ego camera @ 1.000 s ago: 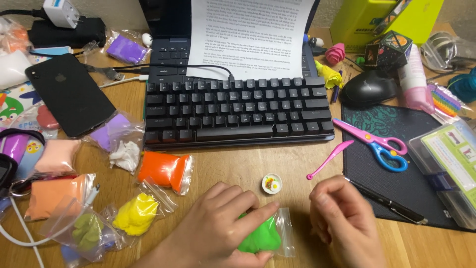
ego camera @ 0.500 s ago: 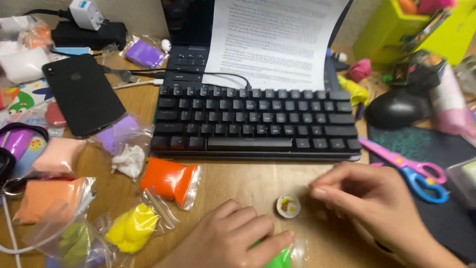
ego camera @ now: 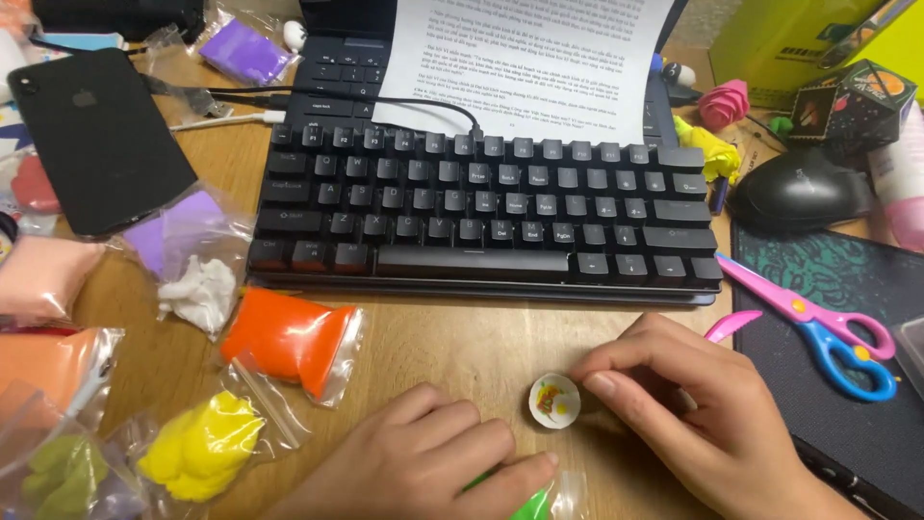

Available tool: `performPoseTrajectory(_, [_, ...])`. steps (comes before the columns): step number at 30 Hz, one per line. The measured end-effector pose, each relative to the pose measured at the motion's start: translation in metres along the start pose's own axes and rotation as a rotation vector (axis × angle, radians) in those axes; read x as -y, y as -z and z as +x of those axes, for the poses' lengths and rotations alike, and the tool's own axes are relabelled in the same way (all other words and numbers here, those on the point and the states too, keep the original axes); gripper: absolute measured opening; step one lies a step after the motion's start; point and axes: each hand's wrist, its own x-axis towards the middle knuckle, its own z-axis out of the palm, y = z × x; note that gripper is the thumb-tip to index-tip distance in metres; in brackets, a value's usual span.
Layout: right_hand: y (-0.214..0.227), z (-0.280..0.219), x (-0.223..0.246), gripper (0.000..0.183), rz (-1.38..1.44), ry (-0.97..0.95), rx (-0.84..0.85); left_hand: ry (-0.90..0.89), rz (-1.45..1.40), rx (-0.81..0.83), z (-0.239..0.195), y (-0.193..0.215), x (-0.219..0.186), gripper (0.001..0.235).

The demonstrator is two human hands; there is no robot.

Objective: Crafting a miniature food item using different colors of modeling clay and small sculpting tools.

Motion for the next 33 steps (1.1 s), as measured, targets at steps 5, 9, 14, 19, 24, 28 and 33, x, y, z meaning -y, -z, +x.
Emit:
performPoseTrajectory(5, [-0.004,0.003,0.003,0.005,0.031,0.089,-0.020,0.013,0.012,0.004,-0.005,-0.006,0.001,0.013])
performPoseTrajectory(9, [-0.007,0.002,-0.005,0.007,0.002,0.082,0.010,0.047,0.013,0.030,-0.008,-0.008,0.001,0.012])
performPoseTrajectory(14, [-0.008,0.004,-0.011,0.010,-0.026,0.158,0.032,0.085,-0.003,0.037,-0.008,-0.013,0.000,0.015])
performPoseTrajectory(19, [-0.011,0.007,-0.010,0.010,-0.035,0.215,0.040,0.148,0.126,-0.030,-0.004,-0.018,-0.002,0.009])
performPoseTrajectory(24, [-0.011,0.006,-0.014,0.015,-0.057,0.205,0.061,0.164,0.098,-0.036,-0.008,-0.022,-0.002,0.009])
performPoseTrajectory(28, [-0.011,0.005,-0.016,0.012,-0.070,0.204,0.075,0.148,0.127,-0.034,-0.007,-0.022,-0.001,0.011])
performPoseTrajectory(33, [-0.011,0.006,-0.011,0.009,-0.091,0.195,0.058,0.167,0.097,-0.012,-0.005,-0.018,-0.002,0.011])
